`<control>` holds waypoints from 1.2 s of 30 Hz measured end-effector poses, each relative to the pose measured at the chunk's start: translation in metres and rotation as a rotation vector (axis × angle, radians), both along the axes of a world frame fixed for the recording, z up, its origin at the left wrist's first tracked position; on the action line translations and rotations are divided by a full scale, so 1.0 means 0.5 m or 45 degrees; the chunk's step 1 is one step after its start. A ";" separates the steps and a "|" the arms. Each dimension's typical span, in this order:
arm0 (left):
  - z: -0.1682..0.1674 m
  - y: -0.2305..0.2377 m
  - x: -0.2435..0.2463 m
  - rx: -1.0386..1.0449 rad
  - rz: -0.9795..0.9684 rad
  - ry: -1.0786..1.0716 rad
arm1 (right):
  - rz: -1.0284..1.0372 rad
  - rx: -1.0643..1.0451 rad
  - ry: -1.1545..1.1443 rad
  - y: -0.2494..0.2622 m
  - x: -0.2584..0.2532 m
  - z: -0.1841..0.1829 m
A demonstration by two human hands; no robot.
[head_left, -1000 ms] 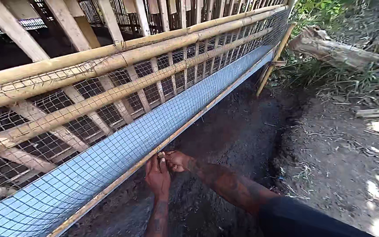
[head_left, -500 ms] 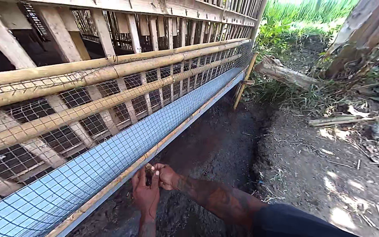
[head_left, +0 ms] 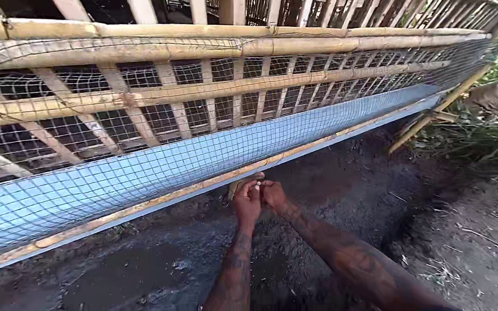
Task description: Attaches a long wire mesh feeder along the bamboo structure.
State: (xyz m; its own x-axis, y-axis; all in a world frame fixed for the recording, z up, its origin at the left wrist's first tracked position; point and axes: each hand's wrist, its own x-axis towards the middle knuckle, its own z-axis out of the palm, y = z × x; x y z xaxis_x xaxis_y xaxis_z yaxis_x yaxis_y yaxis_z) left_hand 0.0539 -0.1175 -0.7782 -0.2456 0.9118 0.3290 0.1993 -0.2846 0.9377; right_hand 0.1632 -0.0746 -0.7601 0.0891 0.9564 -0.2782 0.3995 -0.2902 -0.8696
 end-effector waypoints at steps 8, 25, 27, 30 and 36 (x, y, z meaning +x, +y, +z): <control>0.033 0.026 -0.049 0.195 -0.274 0.766 | 0.348 0.461 -0.910 -0.028 -0.027 0.000; -0.027 0.082 -0.085 0.295 -0.330 1.030 | 0.735 -0.078 -0.446 -0.003 0.028 0.092; -0.043 0.087 -0.081 0.303 -0.285 0.973 | 0.820 -0.098 -0.601 -0.001 0.037 0.122; -0.050 0.088 -0.075 0.156 -0.187 0.763 | 1.006 -0.019 -1.008 0.002 0.041 0.177; -0.001 0.076 -0.038 -0.349 0.001 0.032 | 0.681 0.451 -1.153 0.025 0.050 0.186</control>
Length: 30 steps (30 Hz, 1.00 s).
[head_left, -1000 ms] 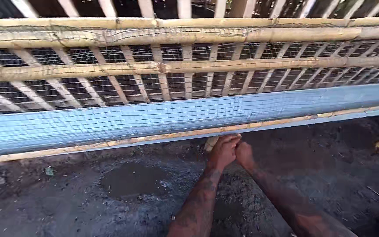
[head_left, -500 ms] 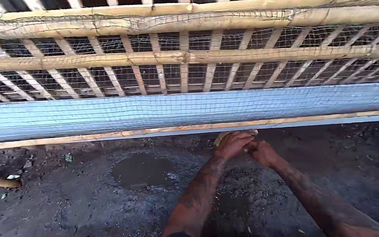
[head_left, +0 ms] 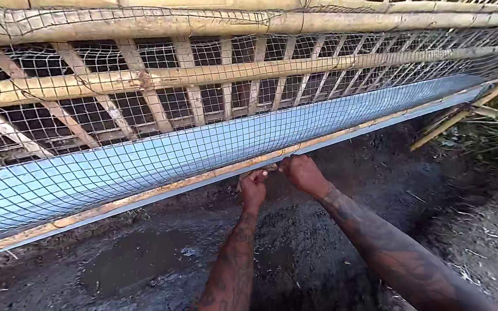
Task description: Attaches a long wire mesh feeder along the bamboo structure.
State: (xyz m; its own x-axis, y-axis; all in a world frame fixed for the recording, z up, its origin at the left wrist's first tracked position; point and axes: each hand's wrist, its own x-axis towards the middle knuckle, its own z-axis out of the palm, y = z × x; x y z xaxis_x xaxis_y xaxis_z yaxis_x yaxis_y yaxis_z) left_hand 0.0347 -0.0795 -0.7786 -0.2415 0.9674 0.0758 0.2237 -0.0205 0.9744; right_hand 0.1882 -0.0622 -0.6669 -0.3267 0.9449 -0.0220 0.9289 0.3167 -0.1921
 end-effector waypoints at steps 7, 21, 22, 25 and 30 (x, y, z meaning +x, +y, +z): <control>0.012 0.028 0.033 -0.208 0.192 -0.606 | -0.230 0.471 0.332 0.000 -0.011 -0.120; 0.007 0.022 0.059 -0.198 0.348 -0.772 | -0.453 -0.363 0.906 0.008 -0.052 -0.218; 0.006 0.020 0.056 -0.186 0.361 -0.687 | -0.397 -0.283 0.753 0.001 -0.057 -0.214; 0.010 0.009 0.038 -0.198 0.257 -0.272 | -0.351 -0.263 0.344 -0.018 -0.075 -0.198; 0.005 -0.030 -0.012 0.199 -0.170 0.513 | -0.225 -0.415 -0.096 -0.052 -0.088 -0.154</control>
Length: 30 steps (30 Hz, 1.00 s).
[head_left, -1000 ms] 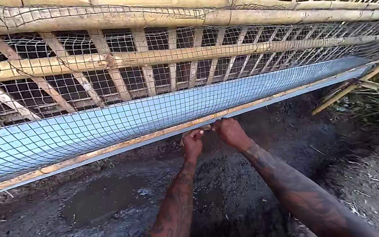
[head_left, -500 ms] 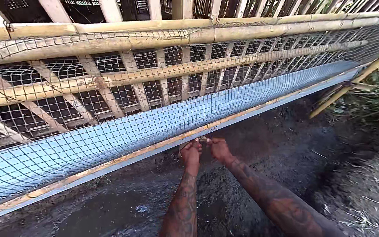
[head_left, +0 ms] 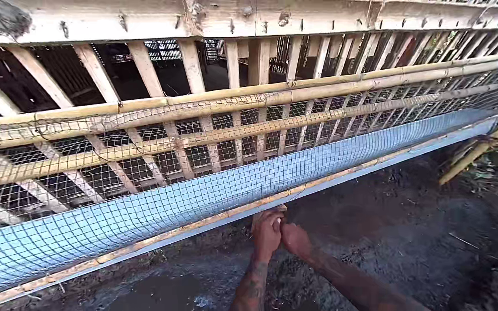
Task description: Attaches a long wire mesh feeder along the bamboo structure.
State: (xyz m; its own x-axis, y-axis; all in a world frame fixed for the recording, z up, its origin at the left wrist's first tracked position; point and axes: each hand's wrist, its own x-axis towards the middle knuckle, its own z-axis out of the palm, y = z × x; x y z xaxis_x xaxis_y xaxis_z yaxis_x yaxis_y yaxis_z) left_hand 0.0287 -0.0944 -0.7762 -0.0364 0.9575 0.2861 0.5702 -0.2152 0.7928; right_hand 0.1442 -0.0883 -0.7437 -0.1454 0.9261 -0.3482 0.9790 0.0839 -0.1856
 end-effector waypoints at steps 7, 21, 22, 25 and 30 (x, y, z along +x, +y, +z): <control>-0.017 0.039 -0.048 -0.073 -0.433 0.431 | 0.210 -0.292 0.428 0.034 0.068 0.032; -0.026 0.036 0.058 0.100 0.349 -0.483 | 0.059 0.888 0.440 0.044 0.078 0.045; -0.026 0.036 0.067 0.093 0.398 -0.521 | 0.034 0.986 0.504 0.046 0.076 0.027; -0.031 0.034 0.081 0.134 0.455 -0.579 | 0.047 1.195 0.627 0.042 0.069 -0.004; -0.035 0.042 0.094 0.237 0.490 -0.631 | -0.002 1.160 0.719 0.049 0.076 -0.002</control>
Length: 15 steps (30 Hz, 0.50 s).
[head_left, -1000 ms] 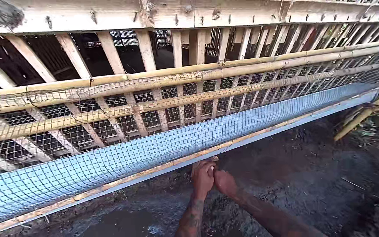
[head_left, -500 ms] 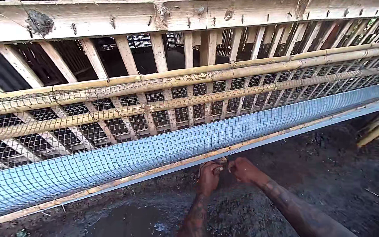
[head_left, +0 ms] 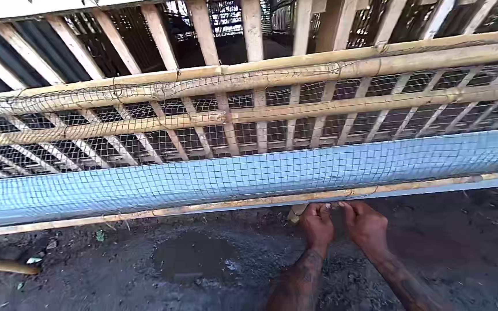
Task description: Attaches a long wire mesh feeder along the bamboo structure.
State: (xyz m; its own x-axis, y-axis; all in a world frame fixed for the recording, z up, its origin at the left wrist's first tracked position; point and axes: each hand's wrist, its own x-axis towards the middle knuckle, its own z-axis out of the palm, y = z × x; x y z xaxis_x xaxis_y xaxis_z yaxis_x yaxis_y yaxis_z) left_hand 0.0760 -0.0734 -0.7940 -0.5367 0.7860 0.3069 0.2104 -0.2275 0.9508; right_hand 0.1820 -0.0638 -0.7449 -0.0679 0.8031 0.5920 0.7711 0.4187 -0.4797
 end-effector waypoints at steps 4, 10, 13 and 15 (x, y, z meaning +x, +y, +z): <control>0.031 0.003 0.008 -0.151 0.027 -0.198 | -0.014 -0.820 0.644 0.018 -0.016 0.019; 0.068 -0.015 0.019 -0.477 -0.075 -0.856 | 0.261 -0.981 0.871 0.022 -0.013 -0.045; 0.113 -0.037 -0.023 -0.743 -0.280 -0.733 | 0.373 -1.088 0.990 0.023 -0.017 -0.074; 0.162 -0.089 -0.077 -0.971 -0.479 -0.389 | 0.310 -1.324 0.881 0.004 -0.013 -0.058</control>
State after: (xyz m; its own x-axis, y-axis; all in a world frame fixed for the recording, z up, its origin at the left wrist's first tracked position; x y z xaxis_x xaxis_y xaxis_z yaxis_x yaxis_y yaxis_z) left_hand 0.0372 -0.1179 -0.7131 -0.1755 0.8578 -0.4830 -0.0374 0.4845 0.8740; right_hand 0.1755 -0.0617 -0.7737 -0.2087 0.9184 -0.3361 0.1855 -0.3003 -0.9356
